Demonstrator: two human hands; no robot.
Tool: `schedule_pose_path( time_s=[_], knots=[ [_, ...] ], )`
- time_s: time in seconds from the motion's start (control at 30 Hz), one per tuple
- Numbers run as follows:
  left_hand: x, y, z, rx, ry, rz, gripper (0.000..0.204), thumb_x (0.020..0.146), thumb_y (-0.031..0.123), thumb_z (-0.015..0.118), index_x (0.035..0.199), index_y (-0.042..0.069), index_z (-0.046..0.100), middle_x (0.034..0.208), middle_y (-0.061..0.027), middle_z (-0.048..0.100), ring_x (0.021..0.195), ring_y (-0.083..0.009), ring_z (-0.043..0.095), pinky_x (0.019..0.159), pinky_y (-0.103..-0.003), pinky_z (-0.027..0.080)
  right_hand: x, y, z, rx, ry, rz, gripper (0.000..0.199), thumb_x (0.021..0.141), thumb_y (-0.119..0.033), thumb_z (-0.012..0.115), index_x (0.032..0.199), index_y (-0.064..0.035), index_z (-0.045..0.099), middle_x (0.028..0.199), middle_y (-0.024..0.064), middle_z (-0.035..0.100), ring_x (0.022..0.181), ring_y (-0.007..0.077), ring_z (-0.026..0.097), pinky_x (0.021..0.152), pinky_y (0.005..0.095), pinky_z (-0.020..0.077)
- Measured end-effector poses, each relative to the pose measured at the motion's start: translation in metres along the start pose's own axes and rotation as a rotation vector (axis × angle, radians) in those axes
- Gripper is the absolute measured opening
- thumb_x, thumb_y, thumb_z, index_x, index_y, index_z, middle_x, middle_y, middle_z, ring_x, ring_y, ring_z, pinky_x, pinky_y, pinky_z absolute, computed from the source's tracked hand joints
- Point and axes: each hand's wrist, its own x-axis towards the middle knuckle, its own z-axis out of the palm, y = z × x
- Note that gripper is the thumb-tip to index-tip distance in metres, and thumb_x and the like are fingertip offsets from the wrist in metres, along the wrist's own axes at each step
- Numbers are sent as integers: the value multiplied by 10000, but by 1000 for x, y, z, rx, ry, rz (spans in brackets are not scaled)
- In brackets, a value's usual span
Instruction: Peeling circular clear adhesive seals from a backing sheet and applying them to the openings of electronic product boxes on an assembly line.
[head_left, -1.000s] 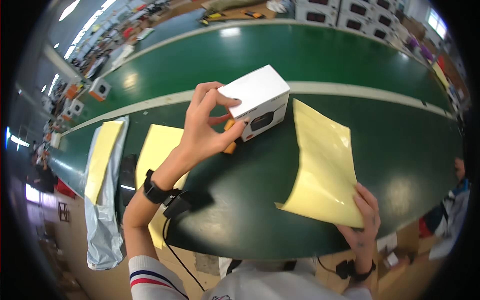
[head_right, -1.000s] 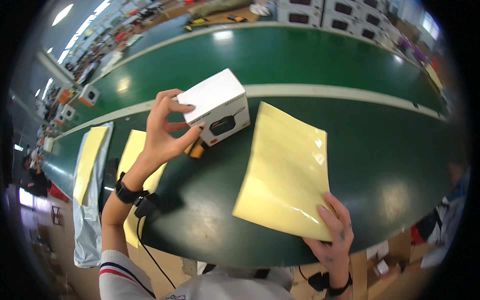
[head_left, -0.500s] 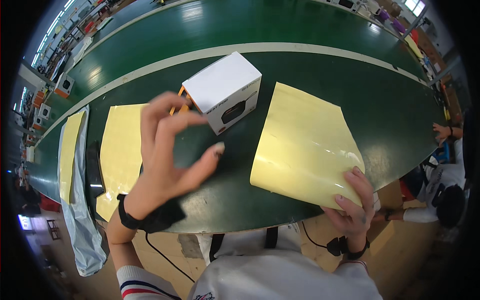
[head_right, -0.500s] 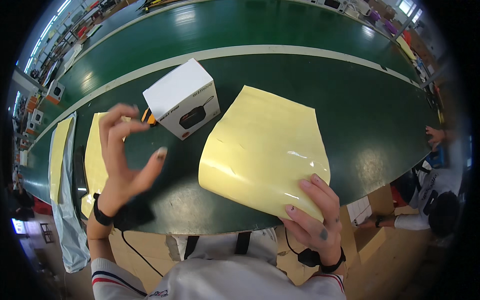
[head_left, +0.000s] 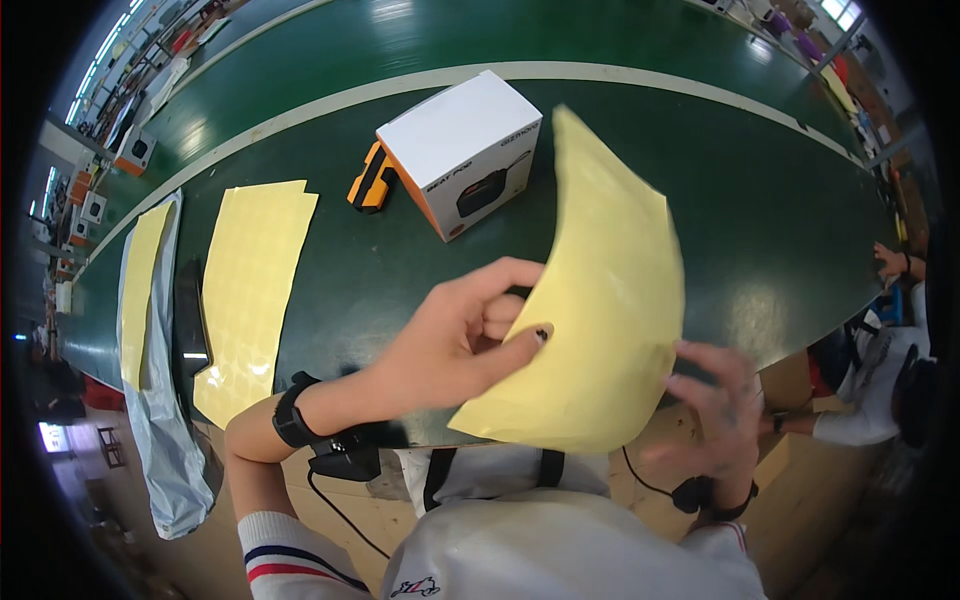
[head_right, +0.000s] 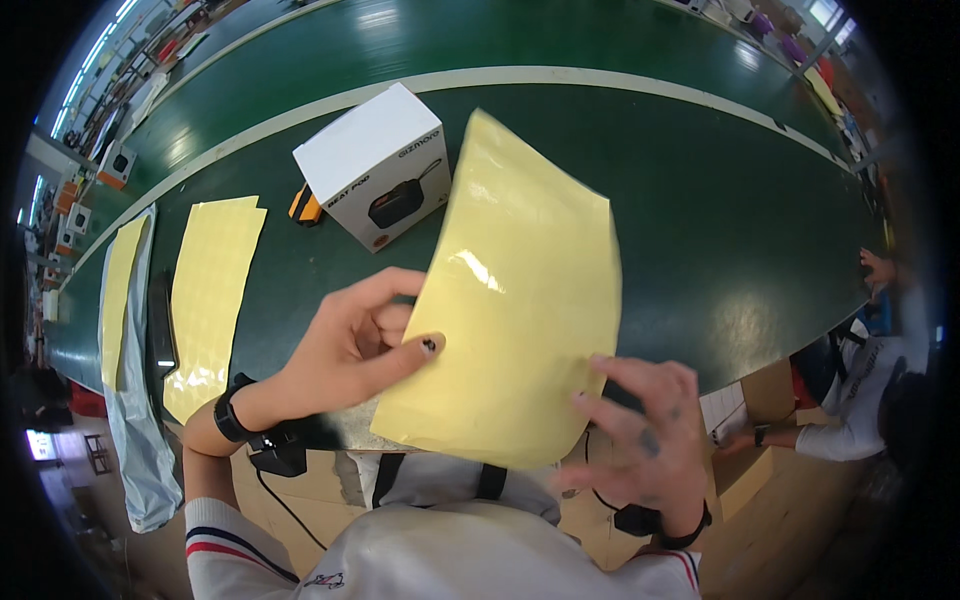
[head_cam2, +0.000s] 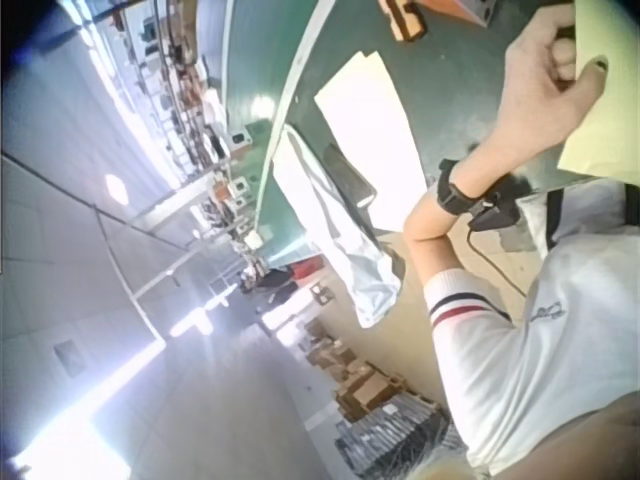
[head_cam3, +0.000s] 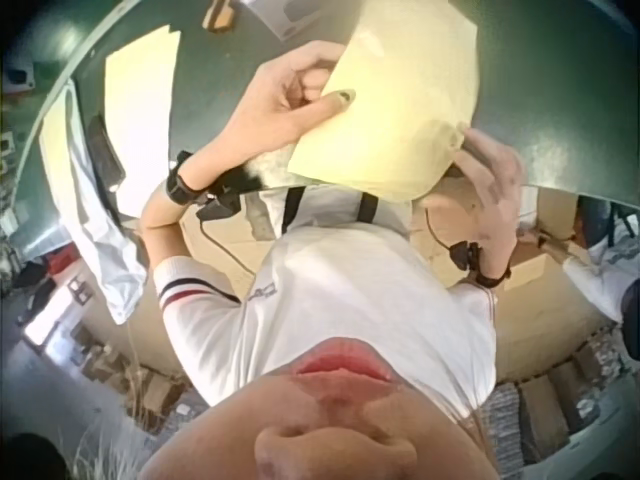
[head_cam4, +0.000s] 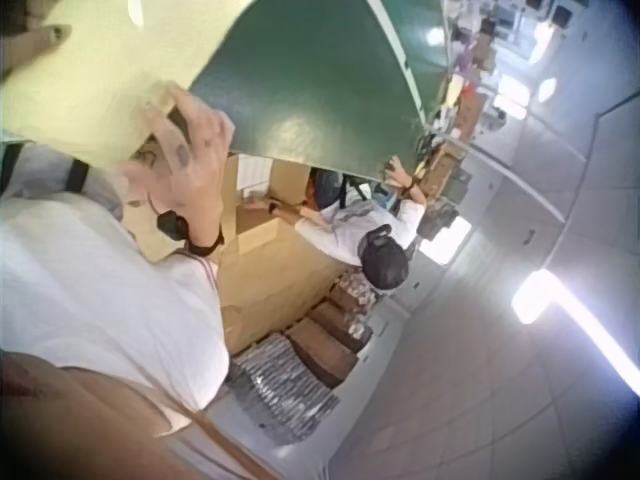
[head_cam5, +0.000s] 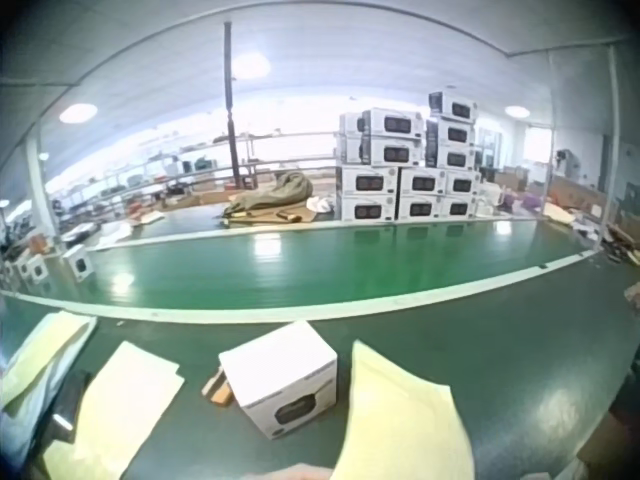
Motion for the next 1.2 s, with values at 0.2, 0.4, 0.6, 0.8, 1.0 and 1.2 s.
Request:
schedule_pose_path(
  time_s=[0.2,0.4,0.6,0.8,1.0,1.2],
  knots=[
    [-6,-17,11,141,-6,109,223,874,8,564,1093,11,524,568,54,496,521,19,343,458,-191,277,54,-14,18,-26,177,-43,378,670,-153,784,1007,-74,631,1092,91,615,878,235,610,784,359,444],
    [-12,-20,4,346,134,254,162,836,14,616,993,1,578,548,13,476,477,-24,361,439,-208,279,73,-23,46,162,267,-36,264,683,-63,767,917,-55,644,1023,66,640,790,228,623,700,318,511],
    [-15,-13,4,459,221,413,149,807,28,665,941,-2,609,641,-40,587,515,-68,521,466,-217,391,80,-28,46,165,286,-97,220,692,-35,755,881,-34,643,928,80,632,712,232,627,596,289,517],
    [-17,-8,2,568,243,497,153,792,31,675,934,8,621,684,-70,632,534,-124,591,480,-233,436,81,-35,44,73,277,-138,226,697,-4,735,892,1,622,871,100,611,696,237,620,545,289,510],
    [-20,-3,-1,615,247,505,154,785,32,673,929,15,621,690,-70,631,532,-156,595,480,-239,443,87,-40,46,0,263,-156,238,692,22,708,906,2,605,838,87,602,689,232,614,560,286,513],
    [-18,-2,-3,585,251,481,157,780,27,670,927,8,618,712,-81,640,548,-174,610,490,-246,450,92,-33,41,155,226,-88,199,707,13,703,869,-24,593,835,86,607,683,239,612,580,295,517]
  ],
)
